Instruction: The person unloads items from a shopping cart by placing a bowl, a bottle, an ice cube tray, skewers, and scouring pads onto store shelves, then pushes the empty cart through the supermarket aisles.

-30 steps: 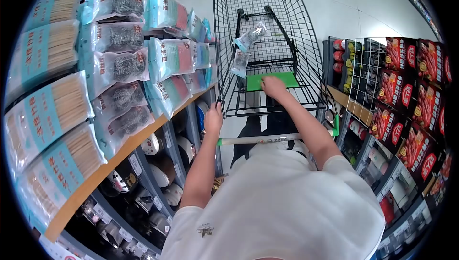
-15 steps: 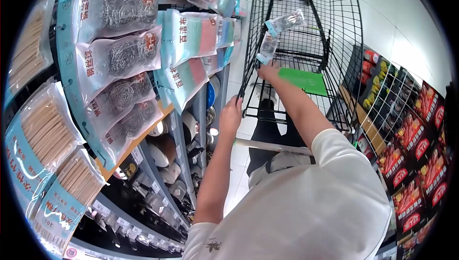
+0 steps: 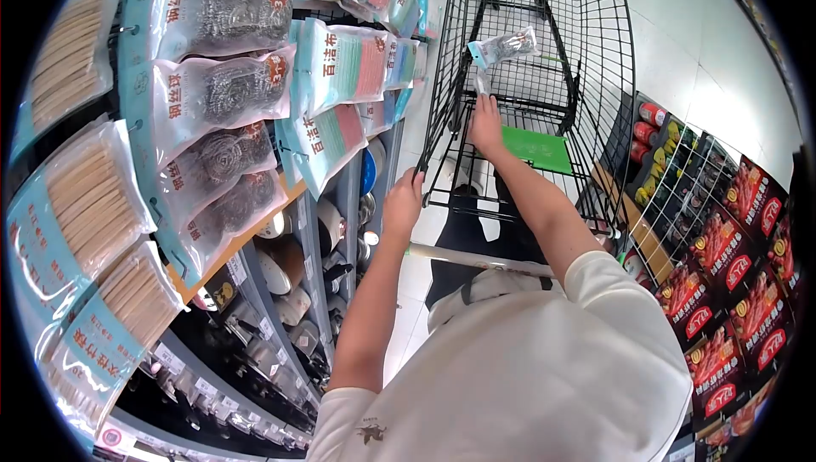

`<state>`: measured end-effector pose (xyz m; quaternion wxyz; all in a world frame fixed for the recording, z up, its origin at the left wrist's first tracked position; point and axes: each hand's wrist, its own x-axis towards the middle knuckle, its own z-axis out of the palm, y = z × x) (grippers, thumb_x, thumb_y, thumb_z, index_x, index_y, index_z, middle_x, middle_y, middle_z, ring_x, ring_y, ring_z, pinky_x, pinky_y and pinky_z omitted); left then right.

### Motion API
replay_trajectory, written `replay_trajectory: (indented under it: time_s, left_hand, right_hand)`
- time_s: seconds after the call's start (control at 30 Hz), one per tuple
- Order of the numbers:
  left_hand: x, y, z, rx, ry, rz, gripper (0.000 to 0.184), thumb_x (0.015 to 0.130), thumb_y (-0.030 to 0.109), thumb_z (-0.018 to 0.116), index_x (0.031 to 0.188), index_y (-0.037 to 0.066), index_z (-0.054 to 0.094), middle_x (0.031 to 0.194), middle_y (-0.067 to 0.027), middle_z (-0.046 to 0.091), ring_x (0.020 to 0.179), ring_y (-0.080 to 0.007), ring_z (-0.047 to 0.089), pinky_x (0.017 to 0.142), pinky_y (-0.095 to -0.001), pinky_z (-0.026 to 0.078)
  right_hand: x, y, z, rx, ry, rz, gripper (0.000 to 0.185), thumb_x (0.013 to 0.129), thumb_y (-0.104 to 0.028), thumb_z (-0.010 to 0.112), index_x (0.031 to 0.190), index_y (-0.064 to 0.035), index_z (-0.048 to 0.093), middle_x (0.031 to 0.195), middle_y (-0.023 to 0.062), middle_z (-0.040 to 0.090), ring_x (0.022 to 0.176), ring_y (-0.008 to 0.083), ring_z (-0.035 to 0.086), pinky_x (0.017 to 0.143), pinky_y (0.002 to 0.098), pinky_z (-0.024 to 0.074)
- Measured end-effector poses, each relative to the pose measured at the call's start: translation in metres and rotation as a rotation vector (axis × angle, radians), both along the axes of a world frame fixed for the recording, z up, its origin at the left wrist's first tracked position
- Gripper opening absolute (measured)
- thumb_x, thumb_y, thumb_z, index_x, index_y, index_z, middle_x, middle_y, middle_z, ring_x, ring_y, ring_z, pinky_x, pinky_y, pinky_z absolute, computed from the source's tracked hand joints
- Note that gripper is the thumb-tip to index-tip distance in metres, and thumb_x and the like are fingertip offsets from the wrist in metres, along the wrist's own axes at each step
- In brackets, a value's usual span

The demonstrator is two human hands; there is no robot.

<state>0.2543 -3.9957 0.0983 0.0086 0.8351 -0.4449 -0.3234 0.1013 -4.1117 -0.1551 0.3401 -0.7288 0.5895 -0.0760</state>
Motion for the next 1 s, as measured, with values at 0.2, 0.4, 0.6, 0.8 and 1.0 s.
replay_trajectory:
  time_s: [0.2, 0.4, 0.6, 0.8, 1.0]
  left_hand:
    - [0.001, -0.006, 0.008, 0.012, -0.027, -0.029, 0.033, 0.103, 0.035, 0.046, 0.105, 0.006, 0.062, 0.089, -0.0235, 0.069, 0.082, -0.0459, 0.065, 0.072, -0.0548, 0.051]
    - [0.006, -0.008, 0.006, -0.018, -0.02, -0.029, 0.039, 0.102, 0.04, 0.045, 0.102, 0.005, 0.063, 0.087, -0.0265, 0.068, 0.083, -0.0484, 0.065, 0.074, -0.0567, 0.052]
    - [0.011, -0.008, 0.002, -0.141, -0.095, -0.095, 0.034, 0.101, 0.036, 0.048, 0.105, 0.006, 0.064, 0.085, -0.0261, 0.068, 0.08, -0.0456, 0.066, 0.074, -0.0553, 0.053]
    - [0.015, -0.004, 0.005, -0.654, 0.015, -0.146, 0.028, 0.094, 0.014, 0.059, 0.119, 0.001, 0.063, 0.111, -0.0217, 0.066, 0.102, -0.0393, 0.063, 0.086, -0.0449, 0.052]
    - [-0.021, 0.006, 0.082, -0.786, 0.253, -0.345, 0.083, 0.08, 0.031, 0.08, 0.147, 0.005, 0.039, 0.151, -0.019, 0.04, 0.135, -0.0388, 0.044, 0.111, -0.0443, 0.038]
  right_hand:
    - [-0.035, -0.047, 0.086, -0.03, -0.145, -0.099, 0.039, 0.089, -0.005, 0.054, 0.127, -0.0004, 0.056, 0.13, 0.0159, 0.057, 0.115, 0.0372, 0.057, 0.095, 0.0469, 0.0467]
    - [-0.062, -0.073, 0.202, -0.121, -0.399, -0.284, 0.023, 0.09, -0.008, 0.061, 0.109, 0.0021, 0.069, 0.107, 0.017, 0.07, 0.093, 0.0356, 0.067, 0.083, 0.0389, 0.053]
    - [-0.084, -0.062, 0.305, -0.274, -0.611, -0.432, 0.017, 0.088, -0.003, 0.063, 0.101, 0.0022, 0.072, 0.101, 0.0136, 0.072, 0.081, 0.022, 0.069, 0.077, 0.0304, 0.0536]
    - [-0.07, -0.016, 0.361, -0.28, -0.748, -0.39, 0.016, 0.088, -0.002, 0.063, 0.101, 0.0008, 0.072, 0.1, 0.0104, 0.071, 0.079, 0.0169, 0.067, 0.072, 0.0266, 0.053]
    - [-0.048, 0.019, 0.392, 0.091, -0.88, -0.223, 0.018, 0.085, 0.0, 0.063, 0.099, 0.0001, 0.074, 0.091, 0.0055, 0.068, 0.07, 0.0078, 0.06, 0.065, 0.0226, 0.0478]
